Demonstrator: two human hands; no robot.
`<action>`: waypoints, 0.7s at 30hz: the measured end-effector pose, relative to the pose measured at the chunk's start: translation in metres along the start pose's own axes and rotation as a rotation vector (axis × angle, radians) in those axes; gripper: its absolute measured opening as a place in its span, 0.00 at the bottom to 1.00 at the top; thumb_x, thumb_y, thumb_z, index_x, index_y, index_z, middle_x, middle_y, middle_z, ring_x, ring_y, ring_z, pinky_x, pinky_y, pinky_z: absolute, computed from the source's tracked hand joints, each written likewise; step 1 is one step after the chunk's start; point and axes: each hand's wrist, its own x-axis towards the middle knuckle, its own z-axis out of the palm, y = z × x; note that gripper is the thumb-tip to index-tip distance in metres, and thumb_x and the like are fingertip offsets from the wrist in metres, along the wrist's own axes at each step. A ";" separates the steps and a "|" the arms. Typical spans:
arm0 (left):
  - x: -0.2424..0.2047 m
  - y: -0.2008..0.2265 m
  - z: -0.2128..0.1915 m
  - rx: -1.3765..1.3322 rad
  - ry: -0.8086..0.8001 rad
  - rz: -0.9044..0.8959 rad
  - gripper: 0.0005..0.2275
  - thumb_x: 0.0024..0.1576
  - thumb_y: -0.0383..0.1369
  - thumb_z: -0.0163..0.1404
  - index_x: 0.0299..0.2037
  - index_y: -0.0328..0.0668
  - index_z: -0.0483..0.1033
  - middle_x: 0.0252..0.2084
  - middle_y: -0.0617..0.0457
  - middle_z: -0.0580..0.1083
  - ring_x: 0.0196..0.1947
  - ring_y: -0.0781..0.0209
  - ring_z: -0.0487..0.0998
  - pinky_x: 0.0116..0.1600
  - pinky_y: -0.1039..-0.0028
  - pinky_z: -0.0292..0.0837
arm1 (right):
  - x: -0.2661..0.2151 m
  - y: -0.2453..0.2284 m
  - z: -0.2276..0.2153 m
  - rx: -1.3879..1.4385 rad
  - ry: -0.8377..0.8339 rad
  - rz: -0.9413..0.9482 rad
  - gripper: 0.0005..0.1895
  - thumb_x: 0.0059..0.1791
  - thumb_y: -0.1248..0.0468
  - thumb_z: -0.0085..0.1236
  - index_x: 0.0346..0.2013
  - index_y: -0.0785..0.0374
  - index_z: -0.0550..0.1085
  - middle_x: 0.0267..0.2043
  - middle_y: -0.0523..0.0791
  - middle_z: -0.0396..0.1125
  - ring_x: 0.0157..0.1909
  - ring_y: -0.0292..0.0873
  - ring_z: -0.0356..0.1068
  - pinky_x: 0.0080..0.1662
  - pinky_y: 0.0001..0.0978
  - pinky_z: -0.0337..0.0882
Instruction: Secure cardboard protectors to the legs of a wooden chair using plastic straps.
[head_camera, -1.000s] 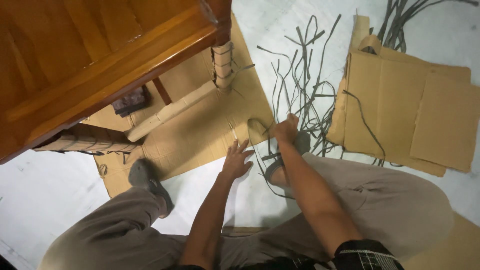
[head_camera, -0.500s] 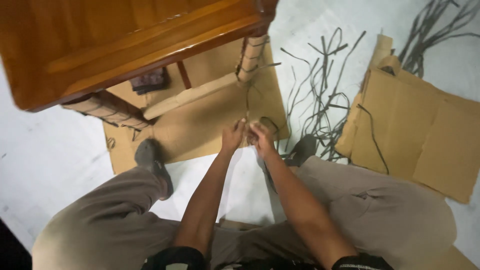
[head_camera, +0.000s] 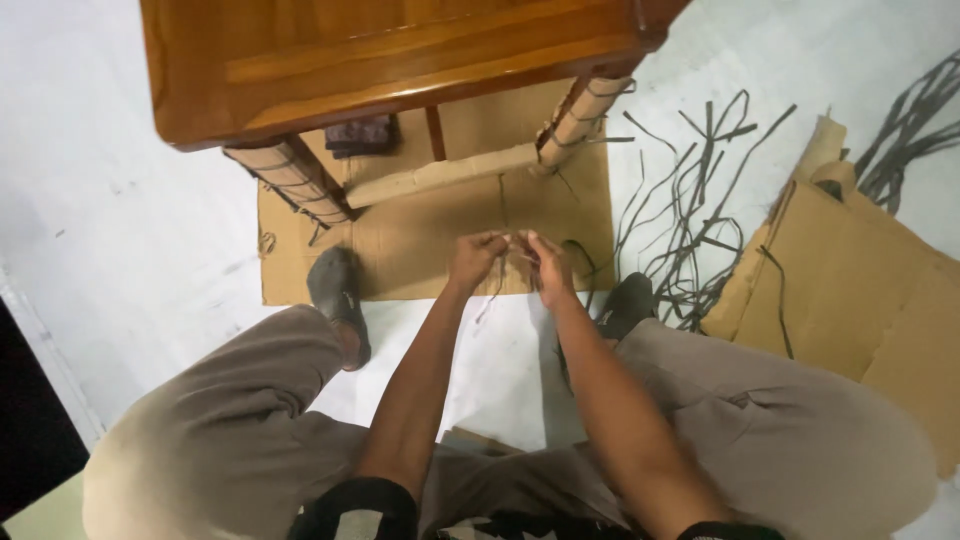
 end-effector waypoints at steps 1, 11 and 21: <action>-0.004 0.005 -0.002 0.014 -0.024 0.003 0.14 0.51 0.40 0.63 0.44 0.44 0.86 0.39 0.43 0.82 0.46 0.52 0.83 0.53 0.65 0.74 | 0.010 0.000 0.002 -0.048 -0.056 -0.031 0.19 0.51 0.43 0.63 0.49 0.49 0.81 0.48 0.44 0.77 0.49 0.43 0.76 0.49 0.31 0.67; -0.026 0.074 -0.013 0.595 -0.087 0.204 0.11 0.59 0.42 0.51 0.40 0.51 0.87 0.36 0.47 0.82 0.42 0.38 0.83 0.47 0.54 0.76 | 0.042 0.008 0.026 0.010 0.027 -0.057 0.19 0.46 0.55 0.73 0.47 0.58 0.80 0.45 0.49 0.77 0.44 0.45 0.75 0.46 0.32 0.75; 0.047 0.101 -0.018 1.002 0.094 0.796 0.14 0.59 0.28 0.53 0.56 0.48 0.74 0.57 0.51 0.72 0.65 0.51 0.68 0.71 0.57 0.60 | 0.029 -0.001 0.017 -0.040 0.129 0.059 0.05 0.47 0.63 0.60 0.30 0.61 0.74 0.24 0.45 0.69 0.21 0.39 0.67 0.23 0.25 0.61</action>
